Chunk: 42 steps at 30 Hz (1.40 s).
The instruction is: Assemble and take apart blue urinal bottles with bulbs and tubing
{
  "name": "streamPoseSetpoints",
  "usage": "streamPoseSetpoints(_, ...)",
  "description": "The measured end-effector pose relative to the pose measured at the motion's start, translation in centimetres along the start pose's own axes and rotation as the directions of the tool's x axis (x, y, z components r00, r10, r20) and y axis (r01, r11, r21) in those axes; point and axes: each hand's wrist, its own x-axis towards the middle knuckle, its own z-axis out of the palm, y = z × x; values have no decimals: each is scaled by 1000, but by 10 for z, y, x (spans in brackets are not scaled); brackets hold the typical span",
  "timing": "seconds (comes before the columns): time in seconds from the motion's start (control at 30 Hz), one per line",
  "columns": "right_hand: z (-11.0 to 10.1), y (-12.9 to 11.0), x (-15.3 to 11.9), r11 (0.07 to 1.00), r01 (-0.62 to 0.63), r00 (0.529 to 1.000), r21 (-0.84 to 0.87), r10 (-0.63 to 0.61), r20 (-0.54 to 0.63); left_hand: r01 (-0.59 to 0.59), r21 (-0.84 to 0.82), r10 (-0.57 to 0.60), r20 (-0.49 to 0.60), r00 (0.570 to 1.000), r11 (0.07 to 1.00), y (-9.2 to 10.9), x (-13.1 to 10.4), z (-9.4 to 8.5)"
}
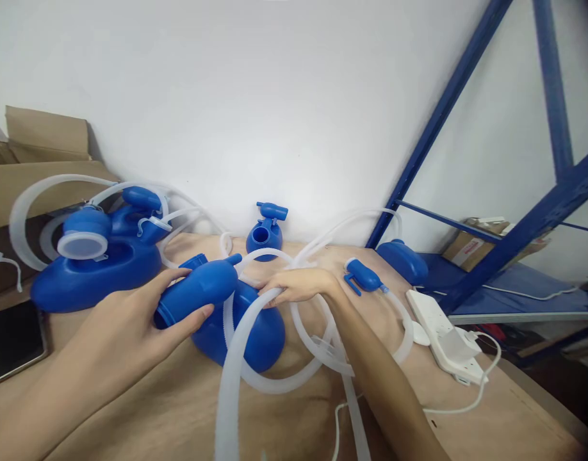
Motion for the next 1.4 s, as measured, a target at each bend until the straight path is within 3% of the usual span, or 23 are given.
streamPoseSetpoints(0.17,-1,4,4,999,35,998,4,-36,61,-92,-133,82,-78,994,987,-19,-9,18)
streamPoseSetpoints(0.3,1,1,4,999,23,998,-44,-20,61,-168,-134,155,-104,983,977,-33,-12,18)
streamPoseSetpoints(0.47,5,4,0,999,-51,990,3,51,-133,16,-127,-30,-111,993,992,-38,-25,2)
streamPoseSetpoints(0.57,7,9,2,999,-7,997,53,12,-79,98,-102,-109,-110,988,990,-42,-29,2)
streamPoseSetpoints(0.67,10,12,8,998,5,1000,69,-4,-25,49,-120,-60,-93,994,992,-44,-22,11)
streamPoseSetpoints(0.8,14,13,18,969,34,999,244,-40,21,-11,-171,-3,-80,997,985,-35,-5,24)
streamPoseSetpoints(0.97,17,13,19,919,61,997,390,-74,18,70,-214,-72,-6,997,974,-21,16,37)
streamPoseSetpoints(1.13,19,5,22,894,-23,1000,448,12,28,128,-456,-118,50,992,881,-16,29,50)
streamPoseSetpoints(1.27,11,-2,14,916,26,995,400,14,-96,180,-552,-144,108,984,814,-12,31,40)
streamPoseSetpoints(1.4,-12,-10,-31,970,36,967,242,28,-254,140,-435,-187,-66,980,889,0,37,4)
